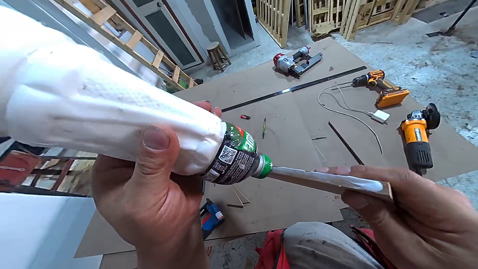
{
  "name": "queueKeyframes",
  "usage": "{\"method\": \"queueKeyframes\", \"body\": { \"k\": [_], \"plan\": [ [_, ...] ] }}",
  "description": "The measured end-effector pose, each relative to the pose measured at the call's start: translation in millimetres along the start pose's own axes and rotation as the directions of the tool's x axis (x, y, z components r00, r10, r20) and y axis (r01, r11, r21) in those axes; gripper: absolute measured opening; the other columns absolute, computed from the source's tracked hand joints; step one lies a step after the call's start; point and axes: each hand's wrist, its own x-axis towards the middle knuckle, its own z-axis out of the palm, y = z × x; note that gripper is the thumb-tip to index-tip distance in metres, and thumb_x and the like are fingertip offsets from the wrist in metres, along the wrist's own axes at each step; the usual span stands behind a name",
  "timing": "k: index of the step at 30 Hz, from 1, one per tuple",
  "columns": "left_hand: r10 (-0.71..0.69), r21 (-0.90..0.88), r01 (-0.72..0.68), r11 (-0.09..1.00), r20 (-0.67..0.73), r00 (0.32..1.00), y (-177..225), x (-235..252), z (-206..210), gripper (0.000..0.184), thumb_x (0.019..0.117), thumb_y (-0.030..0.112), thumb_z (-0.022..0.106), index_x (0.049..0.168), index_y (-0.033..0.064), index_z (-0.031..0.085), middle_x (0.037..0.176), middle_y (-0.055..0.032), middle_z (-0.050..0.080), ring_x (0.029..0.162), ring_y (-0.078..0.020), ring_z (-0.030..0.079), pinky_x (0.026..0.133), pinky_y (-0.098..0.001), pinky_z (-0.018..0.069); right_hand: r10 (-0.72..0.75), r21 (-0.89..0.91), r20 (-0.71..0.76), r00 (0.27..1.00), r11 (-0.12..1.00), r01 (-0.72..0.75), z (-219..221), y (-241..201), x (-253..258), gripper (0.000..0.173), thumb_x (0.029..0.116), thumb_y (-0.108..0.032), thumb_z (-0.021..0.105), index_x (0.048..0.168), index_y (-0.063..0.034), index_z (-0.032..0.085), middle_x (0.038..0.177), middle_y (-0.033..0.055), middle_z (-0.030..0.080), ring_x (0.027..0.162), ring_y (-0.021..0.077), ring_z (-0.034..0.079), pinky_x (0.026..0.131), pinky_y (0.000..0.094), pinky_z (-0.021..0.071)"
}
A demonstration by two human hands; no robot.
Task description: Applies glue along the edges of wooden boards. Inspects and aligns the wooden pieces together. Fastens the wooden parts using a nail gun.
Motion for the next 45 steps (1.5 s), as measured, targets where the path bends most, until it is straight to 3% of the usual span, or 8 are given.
{"method": "queueKeyframes", "body": {
  "k": [5,9,13,16,22,30,37,45],
  "plan": [
    [-0.001,0.077,0.0,0.997,0.013,1.0,-7.4,3.9,-19.0,0.039,0.1011,0.017,0.063,0.131,-0.0039,0.05,0.124,-0.0306,0.063,0.115,-0.0507,0.064,0.1,-0.0639,0.0541,0.005,0.02,-0.006,1.0,1.0,-0.005,-3.8,4.0,-4.9,0.024,0.103,-0.023,0.064,0.126,-0.0171,0.068,0.112,-0.0014,0.075,0.094,0.0116,0.074,0.08,0.0265,0.0643],
    [0.016,0.014,-0.015,1.0,-0.032,0.999,-0.1,2.0,-1.6,0.035,0.1025,0.015,0.06,0.129,-0.0047,0.05,0.124,-0.0311,0.063,0.116,-0.0504,0.063,0.101,-0.0636,0.0539,-0.007,0.017,-0.006,1.0,1.0,0.007,0.9,5.8,-0.3,0.025,0.1026,-0.022,0.064,0.126,-0.0163,0.068,0.112,-0.0018,0.075,0.094,0.0103,0.073,0.081,0.0252,0.0638],
    [0.086,-0.05,-0.085,0.995,0.016,0.996,8.0,0.7,14.0,0.039,0.095,0.013,0.071,0.122,-0.0075,0.052,0.118,-0.0338,0.064,0.112,-0.0531,0.064,0.099,-0.0655,0.0548,-0.021,0.003,0.014,1.0,1.0,0.021,4.4,7.8,3.5,0.023,0.1028,-0.022,0.064,0.125,-0.0162,0.067,0.112,-0.002,0.075,0.097,0.0118,0.074,0.083,0.027,0.0644],
    [0.068,-0.007,-0.068,0.998,0.059,0.996,3.2,3.3,-1.8,0.04,0.0972,0.015,0.069,0.126,-0.007,0.052,0.12,-0.0331,0.064,0.113,-0.0531,0.064,0.1,-0.066,0.0537,-0.011,0.006,0.018,1.0,1.0,0.011,0.9,8.4,1.7,0.024,0.1032,-0.023,0.063,0.127,-0.0178,0.067,0.115,-0.0019,0.075,0.099,0.0128,0.074,0.084,0.027,0.0641],
    [0.016,0.211,0.005,0.978,-0.098,0.995,-9.7,8.5,-33.1,0.034,0.1001,0.012,0.064,0.131,0.0037,0.052,0.121,-0.0186,0.069,0.112,-0.0403,0.069,0.098,-0.0564,0.0582,-0.032,-0.009,0.003,0.999,0.999,0.032,-4.8,11.0,1.0,0.025,0.1029,-0.023,0.064,0.128,-0.0188,0.067,0.117,-0.0028,0.075,0.102,0.0126,0.073,0.087,0.0265,0.0635],
    [0.047,0.15,-0.033,0.988,-0.088,0.995,1.4,3.6,-23.6,0.032,0.0996,0.011,0.065,0.127,0.0,0.053,0.118,-0.023,0.069,0.109,-0.0435,0.069,0.096,-0.0583,0.059,-0.05,-0.044,0.065,0.997,0.998,0.053,-1.6,11.6,4.4,0.027,0.1034,-0.025,0.062,0.13,-0.0197,0.066,0.118,-0.0028,0.074,0.104,0.0126,0.073,0.088,0.0273,0.0633],
    [0.043,0.229,0.02,0.973,-0.27,0.962,-15.8,11.9,-60.4,0.035,0.0989,0.008,0.065,0.13,0.0001,0.051,0.116,-0.0185,0.07,0.107,-0.0368,0.072,0.095,-0.054,0.06,-0.019,-0.014,0.101,0.995,1.0,0.021,-7.7,6.9,1.8,0.029,0.1033,-0.024,0.063,0.132,-0.0213,0.065,0.121,-0.003,0.074,0.109,0.0137,0.072,0.092,0.0298,0.0626],
    [0.119,0.275,-0.064,0.959,-0.188,0.975,-5.6,9.1,-56.2,0.035,0.0968,0.008,0.068,0.127,0.0001,0.051,0.114,-0.0182,0.071,0.107,-0.0375,0.072,0.096,-0.0545,0.0603,-0.019,0.036,0.108,0.994,0.999,0.015,-3.6,2.1,3.0,0.026,0.1043,-0.022,0.06,0.129,-0.0182,0.065,0.122,-0.0033,0.073,0.111,0.0121,0.071,0.095,0.0299,0.0607]
  ]
}}
